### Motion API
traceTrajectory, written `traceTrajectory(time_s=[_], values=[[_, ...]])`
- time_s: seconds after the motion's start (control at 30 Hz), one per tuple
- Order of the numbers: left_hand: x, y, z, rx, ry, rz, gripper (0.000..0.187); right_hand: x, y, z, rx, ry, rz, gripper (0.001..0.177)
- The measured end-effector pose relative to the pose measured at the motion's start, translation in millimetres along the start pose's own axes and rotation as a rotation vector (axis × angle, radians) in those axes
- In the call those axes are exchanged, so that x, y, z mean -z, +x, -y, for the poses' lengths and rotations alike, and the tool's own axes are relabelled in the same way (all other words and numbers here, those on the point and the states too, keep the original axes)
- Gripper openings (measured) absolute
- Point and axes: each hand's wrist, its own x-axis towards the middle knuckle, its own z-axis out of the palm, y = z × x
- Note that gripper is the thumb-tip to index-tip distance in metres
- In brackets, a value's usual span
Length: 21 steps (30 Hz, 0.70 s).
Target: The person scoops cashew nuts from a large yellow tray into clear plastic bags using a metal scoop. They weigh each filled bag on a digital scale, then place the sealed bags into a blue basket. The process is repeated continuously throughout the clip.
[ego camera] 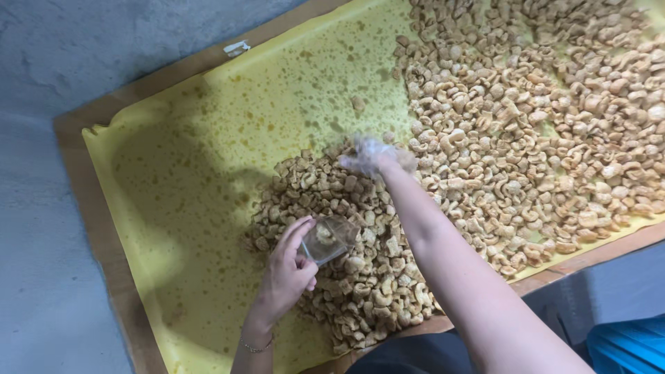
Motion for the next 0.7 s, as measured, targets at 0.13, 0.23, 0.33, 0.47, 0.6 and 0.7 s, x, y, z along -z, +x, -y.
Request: traceTrajectory(time_s=[0.13, 0.23, 0.33, 0.47, 0.6, 0.7], values=[[0.2, 13.2, 5.3, -0.032, -0.039, -0.004, 0.072, 18.0, -82.7, 31.7, 0.024, -0.294, 0.206, 0.105], [-1.5, 19.6, 5.7, -0.068, -0.071, 0.023, 0.07, 13.1, -117.1, 27.0, 0.056, -0.388, 0.351, 0.104], [-6.0, 18.9, 4.1, -0.091, -0.051, 0.038, 0.068, -14.1, -123.9, 15.8, 0.077, -0.387, 0.283, 0.1], [-10.6, 19.3, 3.9, -0.107, -0.003, 0.036, 0.068, -37.6, -122.3, 18.3, -0.043, -0.304, 0.241, 0.101], [-14.7, 13.0, 5.4, -0.146, -0.015, 0.021, 0.067, -60.3, -138.4, 7.2, 0.005, -0.093, 0.075, 0.074], [-15.5, 10.3, 11.9, -0.157, -0.048, 0.028, 0.07, -59.6, -150.0, 0.4, -0.072, -0.046, 0.069, 0.092]])
